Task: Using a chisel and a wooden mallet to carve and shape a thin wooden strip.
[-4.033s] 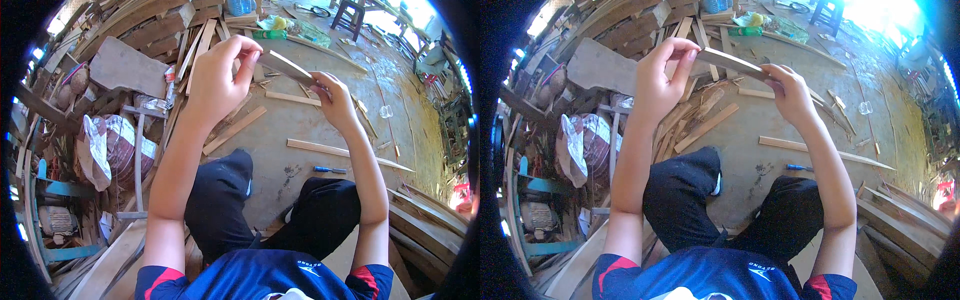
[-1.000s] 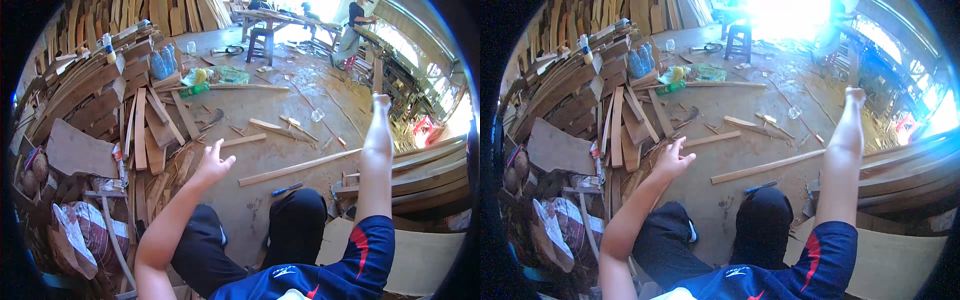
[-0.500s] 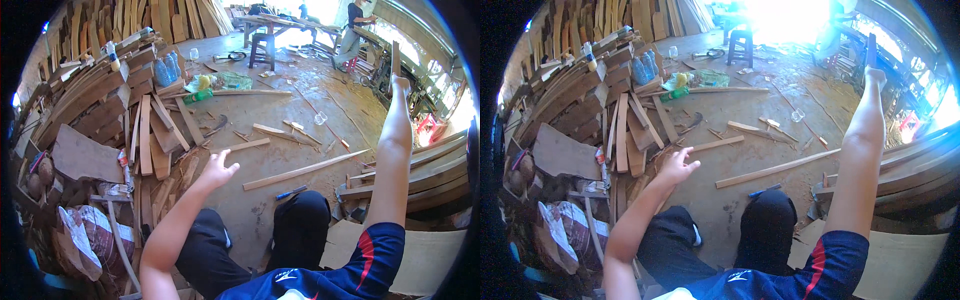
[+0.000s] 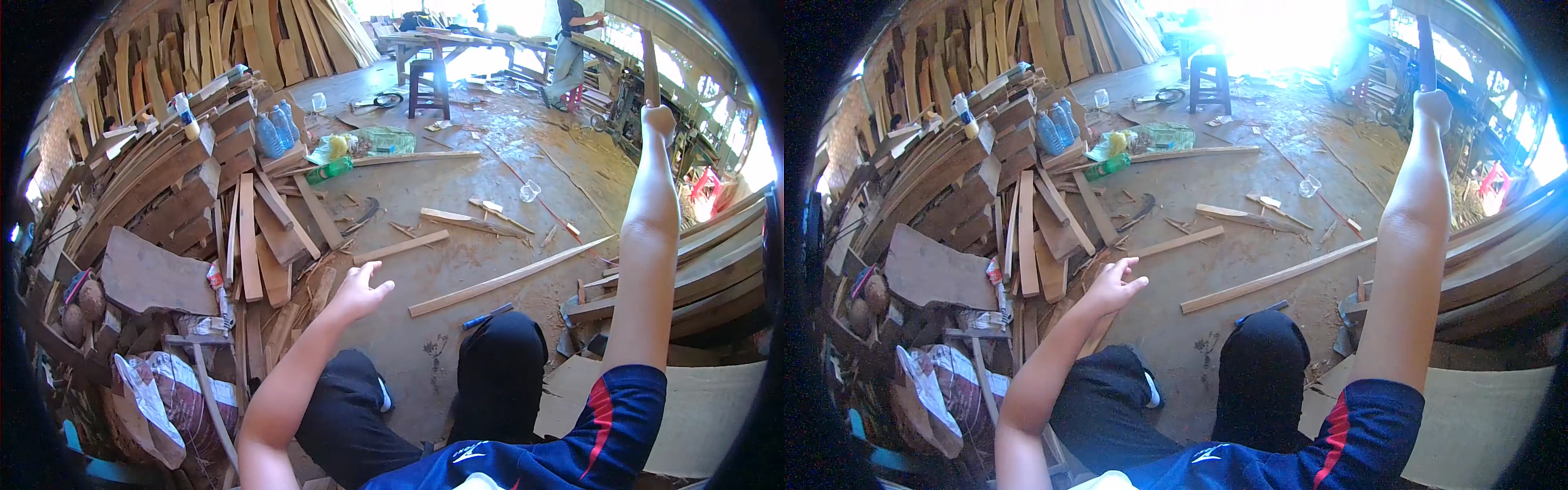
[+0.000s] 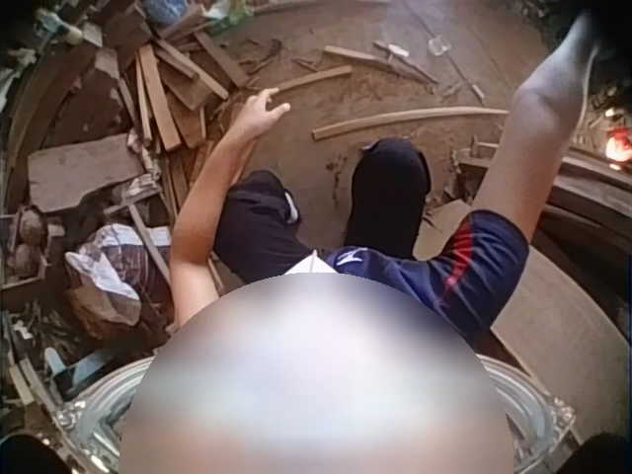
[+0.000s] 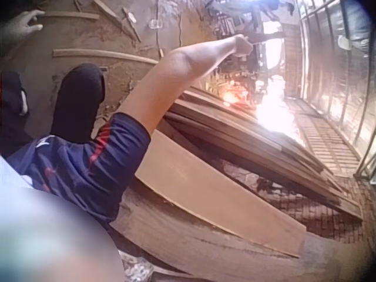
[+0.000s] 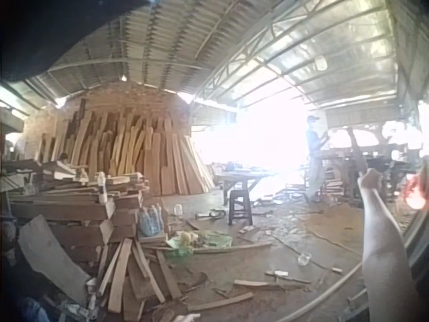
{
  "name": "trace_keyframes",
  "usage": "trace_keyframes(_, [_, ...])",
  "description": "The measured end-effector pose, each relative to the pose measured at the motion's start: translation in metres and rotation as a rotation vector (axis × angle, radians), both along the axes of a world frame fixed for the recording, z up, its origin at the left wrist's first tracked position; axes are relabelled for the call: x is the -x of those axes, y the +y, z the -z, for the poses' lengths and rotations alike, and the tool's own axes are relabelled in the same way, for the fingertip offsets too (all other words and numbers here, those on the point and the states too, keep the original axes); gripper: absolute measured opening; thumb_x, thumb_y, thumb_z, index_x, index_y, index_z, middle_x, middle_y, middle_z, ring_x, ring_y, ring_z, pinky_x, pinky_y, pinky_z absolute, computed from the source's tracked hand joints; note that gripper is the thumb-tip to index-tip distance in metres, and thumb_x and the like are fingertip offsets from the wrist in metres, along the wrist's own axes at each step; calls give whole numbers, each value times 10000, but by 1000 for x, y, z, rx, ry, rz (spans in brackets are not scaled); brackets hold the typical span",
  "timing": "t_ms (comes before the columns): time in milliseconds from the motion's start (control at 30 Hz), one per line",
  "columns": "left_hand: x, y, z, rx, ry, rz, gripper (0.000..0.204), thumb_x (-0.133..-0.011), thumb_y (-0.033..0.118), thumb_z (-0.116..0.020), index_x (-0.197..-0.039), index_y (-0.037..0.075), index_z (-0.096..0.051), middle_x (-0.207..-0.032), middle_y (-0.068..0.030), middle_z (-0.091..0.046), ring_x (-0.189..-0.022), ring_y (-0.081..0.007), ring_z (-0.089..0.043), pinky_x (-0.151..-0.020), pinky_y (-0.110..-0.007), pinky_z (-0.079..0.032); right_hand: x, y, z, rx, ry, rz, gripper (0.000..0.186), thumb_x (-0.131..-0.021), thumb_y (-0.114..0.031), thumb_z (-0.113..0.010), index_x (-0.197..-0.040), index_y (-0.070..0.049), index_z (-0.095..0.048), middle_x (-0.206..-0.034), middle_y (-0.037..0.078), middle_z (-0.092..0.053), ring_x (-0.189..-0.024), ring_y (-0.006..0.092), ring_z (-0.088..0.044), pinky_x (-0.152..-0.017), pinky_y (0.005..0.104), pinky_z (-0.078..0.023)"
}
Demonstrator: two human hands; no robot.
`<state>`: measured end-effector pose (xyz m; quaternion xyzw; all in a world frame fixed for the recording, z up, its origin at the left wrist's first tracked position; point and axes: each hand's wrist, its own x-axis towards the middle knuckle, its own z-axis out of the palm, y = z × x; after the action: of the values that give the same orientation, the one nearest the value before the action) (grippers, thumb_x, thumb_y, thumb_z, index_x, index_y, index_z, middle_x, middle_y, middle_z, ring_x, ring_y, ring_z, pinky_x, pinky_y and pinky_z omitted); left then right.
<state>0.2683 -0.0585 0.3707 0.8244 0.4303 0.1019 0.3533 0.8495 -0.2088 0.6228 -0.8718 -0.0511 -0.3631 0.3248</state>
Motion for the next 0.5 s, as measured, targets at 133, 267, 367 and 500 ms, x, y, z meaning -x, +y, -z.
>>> trace_keyframes(133, [0, -1, -2, 25, -11, -5, 634, -813, 392, -601, -1317, 66, -398, -1272, -241, -407, -1096, -320, -511, -944, -374, -407, -4, 3, -6, -8, 44, -1, 432, -811, -444, -556, -1029, -81, -643, -1044, 171, -636, -982, 344, -611, -813, 453, -505])
trace_keyframes(267, [-5, -2, 3, 34, 7, 44, 648, -813, 411, -591, -1322, 63, -393, -1285, -246, -408, -1128, -336, -493, -946, -383, -404, -24, -6, -15, 17, -5, 16, 483, -796, -486, -546, -1015, -70, -653, -1020, 205, -630, -987, 376, -597, -846, 451, -483])
trace_keyframes(367, [1, -1, 0, 61, 94, 113, 641, -816, 431, -589, -1312, 66, -412, -1237, -227, -467, -1116, -324, -501, -927, -383, -416, -18, 6, -10, 48, -8, -4, 530, -796, -493, -535, -1034, -31, -639, -1046, 233, -613, -1017, 386, -580, -873, 450, -468])
trace_keyframes(500, [2, 3, 3, 122, 285, 344, 653, -838, 503, -536, -1303, 59, -421, -1165, -187, -552, -1094, -297, -526, -912, -362, -426, -43, 4, -14, 110, -72, -17, 588, -795, -512, -516, -989, 29, -641, -1013, 249, -619, -1005, 382, -587, -871, 432, -469])
